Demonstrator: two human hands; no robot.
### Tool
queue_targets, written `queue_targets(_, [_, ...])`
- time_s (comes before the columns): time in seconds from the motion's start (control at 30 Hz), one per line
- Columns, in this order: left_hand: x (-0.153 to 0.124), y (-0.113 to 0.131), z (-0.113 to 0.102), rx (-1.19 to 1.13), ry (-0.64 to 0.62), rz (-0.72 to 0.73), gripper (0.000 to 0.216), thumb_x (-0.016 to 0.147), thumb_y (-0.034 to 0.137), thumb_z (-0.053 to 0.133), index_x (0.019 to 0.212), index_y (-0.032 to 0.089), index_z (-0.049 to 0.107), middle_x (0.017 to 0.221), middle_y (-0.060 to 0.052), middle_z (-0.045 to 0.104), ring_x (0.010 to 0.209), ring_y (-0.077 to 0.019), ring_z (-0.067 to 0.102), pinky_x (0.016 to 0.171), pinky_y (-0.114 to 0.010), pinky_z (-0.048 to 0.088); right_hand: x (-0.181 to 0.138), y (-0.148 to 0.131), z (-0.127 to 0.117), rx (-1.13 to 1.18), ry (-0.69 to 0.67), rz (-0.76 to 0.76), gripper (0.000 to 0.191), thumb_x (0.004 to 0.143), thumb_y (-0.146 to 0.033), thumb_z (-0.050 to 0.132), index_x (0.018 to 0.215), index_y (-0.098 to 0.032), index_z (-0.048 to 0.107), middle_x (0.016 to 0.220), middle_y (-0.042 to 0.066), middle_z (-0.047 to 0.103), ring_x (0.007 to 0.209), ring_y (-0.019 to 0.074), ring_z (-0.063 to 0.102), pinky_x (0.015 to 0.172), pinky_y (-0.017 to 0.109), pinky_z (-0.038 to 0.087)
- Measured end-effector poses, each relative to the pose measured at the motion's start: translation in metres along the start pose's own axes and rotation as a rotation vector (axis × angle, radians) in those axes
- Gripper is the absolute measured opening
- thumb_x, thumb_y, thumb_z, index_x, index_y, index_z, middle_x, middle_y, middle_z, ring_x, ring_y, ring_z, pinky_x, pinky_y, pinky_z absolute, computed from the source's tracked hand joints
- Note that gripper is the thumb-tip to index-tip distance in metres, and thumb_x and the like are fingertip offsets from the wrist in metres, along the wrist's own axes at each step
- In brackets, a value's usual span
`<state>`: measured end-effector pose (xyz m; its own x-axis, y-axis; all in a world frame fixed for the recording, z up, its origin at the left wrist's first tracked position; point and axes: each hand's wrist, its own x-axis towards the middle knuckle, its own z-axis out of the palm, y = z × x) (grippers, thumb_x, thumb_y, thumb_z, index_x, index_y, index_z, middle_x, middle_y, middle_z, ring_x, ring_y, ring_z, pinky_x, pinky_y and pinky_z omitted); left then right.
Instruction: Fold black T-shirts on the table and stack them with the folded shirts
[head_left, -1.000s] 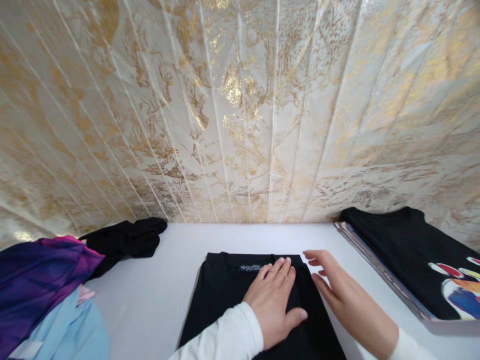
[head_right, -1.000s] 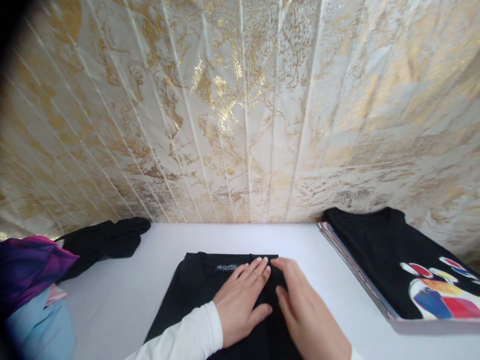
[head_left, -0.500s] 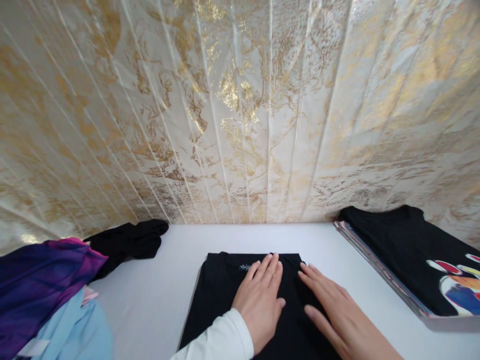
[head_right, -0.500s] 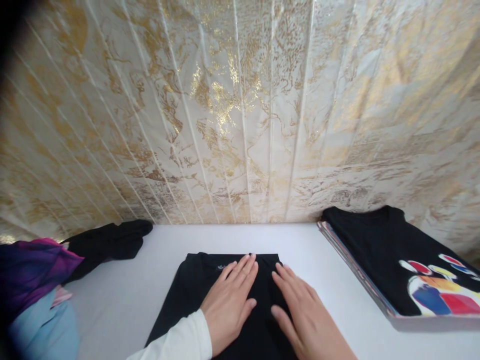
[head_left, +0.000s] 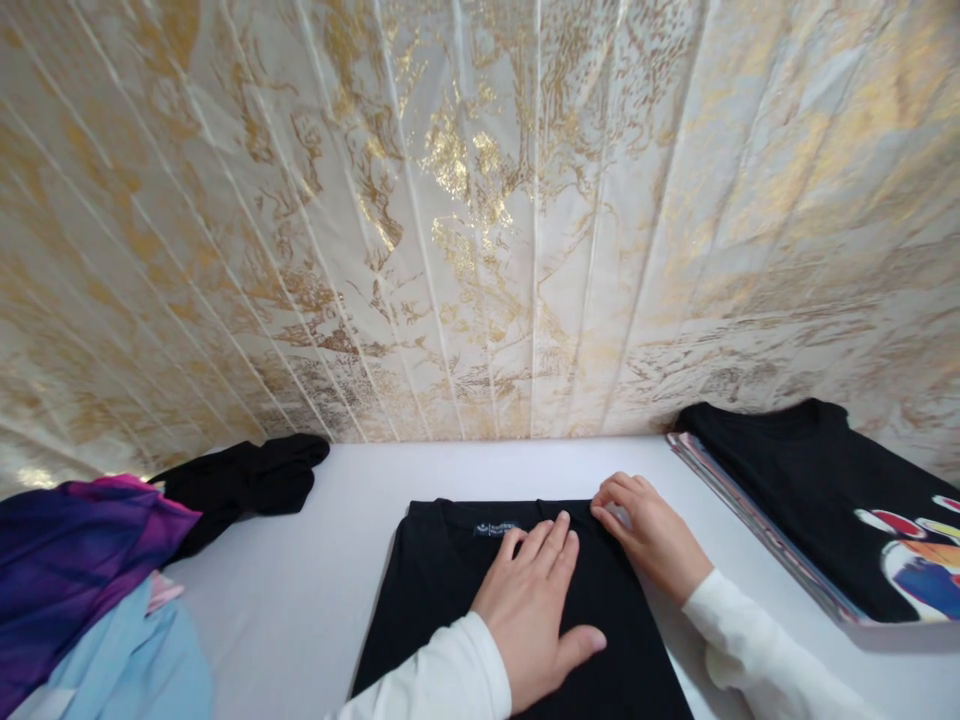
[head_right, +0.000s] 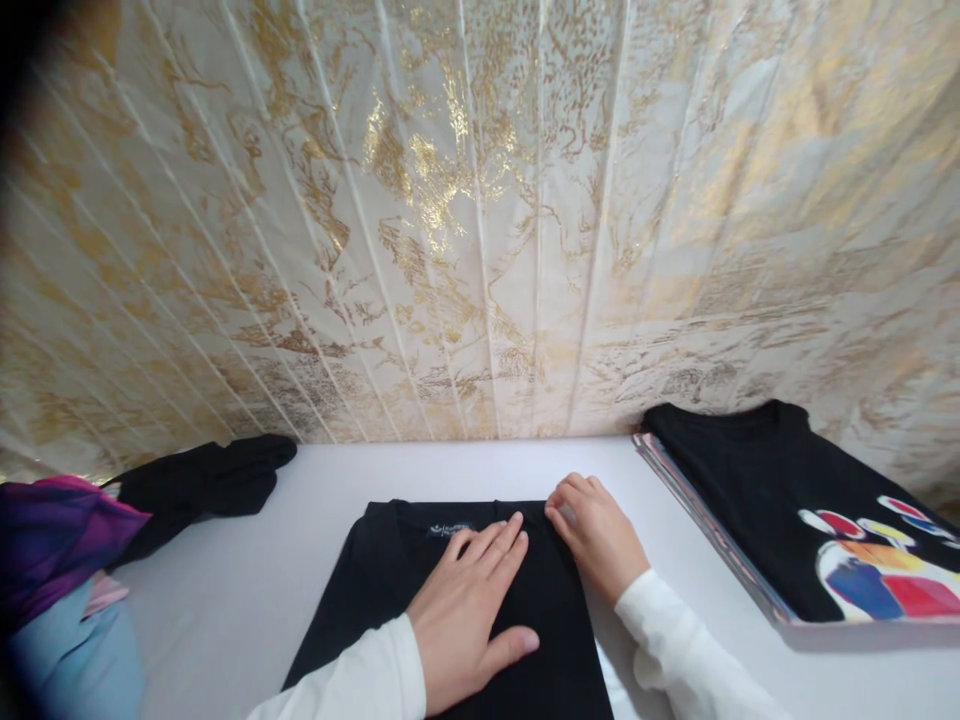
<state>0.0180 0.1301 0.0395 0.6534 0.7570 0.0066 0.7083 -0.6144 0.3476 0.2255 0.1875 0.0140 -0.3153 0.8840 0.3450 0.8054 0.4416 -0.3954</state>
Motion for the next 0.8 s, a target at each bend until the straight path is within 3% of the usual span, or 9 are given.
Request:
queue_targets(0.33, [0.004,0.004,0.004,0.009,0.021,-0.046,0.070,0.089,0.060,0.036,0.143,0.017,0.026,0.151,-0.008,0.016,0.133,-0.0317,0.026,0.108,-0.054,0.022,-0.001,0.000,-0.002,0.065,-0.034,0.006,0.013,0.087,-0.026,0.049,0.077,-0.022,0.056,0.091,0.005,0.057,0.087,0.0212,0.050,0.081,0.038,0.039])
queue_targets(0.5, [0.001,0.005,0.004,-0.001,0.020,-0.043,0.070,0.089,0.060,0.036,0.144,0.018,0.024,0.152,-0.008,0.013,0.134,-0.0316,0.024,0.108,-0.056,0.020,0.000,0.003,0.000,0.056,0.014,0.018,0.017,0.089,-0.025,0.044,0.076,-0.022,0.055,0.087,0.004,0.056,0.084,0.0204,0.051,0.080,0.037,0.039])
queue_targets(0.8, [0.003,0.005,-0.003,0.045,0.033,0.009,0.063,0.086,0.057,0.046,0.141,0.030,0.030,0.151,-0.010,0.016,0.132,-0.0351,0.028,0.104,-0.058,0.022,-0.001,0.004,0.011,0.017,0.074,0.065,0.014,0.087,-0.020,0.042,0.076,-0.021,0.048,0.080,0.005,0.053,0.078,0.0209,0.049,0.074,0.036,0.040])
